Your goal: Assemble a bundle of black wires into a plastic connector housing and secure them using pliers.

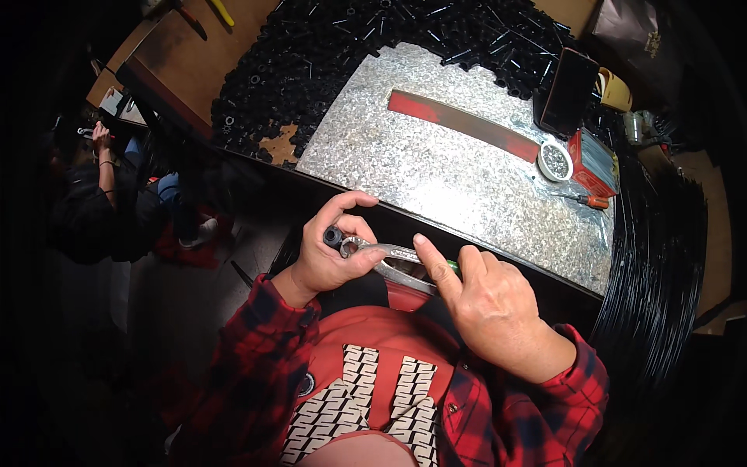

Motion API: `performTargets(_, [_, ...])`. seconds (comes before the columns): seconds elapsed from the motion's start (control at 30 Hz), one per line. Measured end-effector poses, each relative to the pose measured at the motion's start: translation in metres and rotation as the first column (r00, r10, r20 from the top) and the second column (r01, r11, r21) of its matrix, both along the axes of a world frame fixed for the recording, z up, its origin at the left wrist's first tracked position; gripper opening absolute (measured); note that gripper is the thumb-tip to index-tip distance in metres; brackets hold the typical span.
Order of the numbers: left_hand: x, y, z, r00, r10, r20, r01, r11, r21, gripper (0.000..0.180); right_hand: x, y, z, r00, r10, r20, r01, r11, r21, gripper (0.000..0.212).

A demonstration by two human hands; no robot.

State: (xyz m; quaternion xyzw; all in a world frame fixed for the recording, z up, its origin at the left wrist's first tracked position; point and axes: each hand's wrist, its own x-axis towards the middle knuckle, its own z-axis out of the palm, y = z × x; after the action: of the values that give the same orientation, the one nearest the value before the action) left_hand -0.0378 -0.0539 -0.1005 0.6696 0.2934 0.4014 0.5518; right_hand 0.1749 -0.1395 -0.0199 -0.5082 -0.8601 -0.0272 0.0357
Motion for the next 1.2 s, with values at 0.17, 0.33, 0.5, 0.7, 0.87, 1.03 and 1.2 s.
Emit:
performTargets(0.17, [-0.007,0.006,0.001,0.998,-0.049,0.029,0.051,0.996,-0.074,0.058,-0.006,0.002,-0.015,0.991,-0.034,-0.130,0.035,0.999,0.008,0.056])
performTargets(0.33, [-0.011,0.008,-0.001,0.999,-0.036,0.032,0.038,0.998,-0.048,0.058,-0.009,0.004,-0.016,0.986,-0.041,-0.164,0.039,0.999,-0.015,0.059])
performTargets(0.5, [-0.015,0.006,-0.003,0.996,-0.033,0.088,0.036,0.999,-0.037,0.070,-0.010,0.004,-0.009,0.977,-0.063,-0.204,0.035,0.989,-0.141,0.069])
performTargets(0.7, [-0.102,0.019,0.075,0.898,0.222,0.380,-0.320,0.922,0.217,0.075,0.004,0.008,-0.001,0.910,-0.105,-0.401,0.049,0.988,-0.147,0.073])
performTargets(0.87, [-0.229,-0.036,0.164,0.839,0.143,0.525,-0.383,0.841,0.383,0.052,0.001,0.008,-0.004,0.908,-0.080,-0.412,0.075,0.997,-0.026,0.069])
performTargets(1.03, [-0.250,-0.075,0.143,0.695,0.678,0.240,-0.718,0.631,0.294,0.044,-0.025,0.018,-0.009,0.862,-0.204,-0.463,0.058,0.949,-0.310,0.060])
performTargets(1.2, [-0.264,-0.056,-0.002,0.277,0.960,-0.043,-0.941,0.279,0.192,0.029,-0.039,0.024,-0.025,0.896,-0.123,-0.427,0.027,0.974,-0.223,0.057])
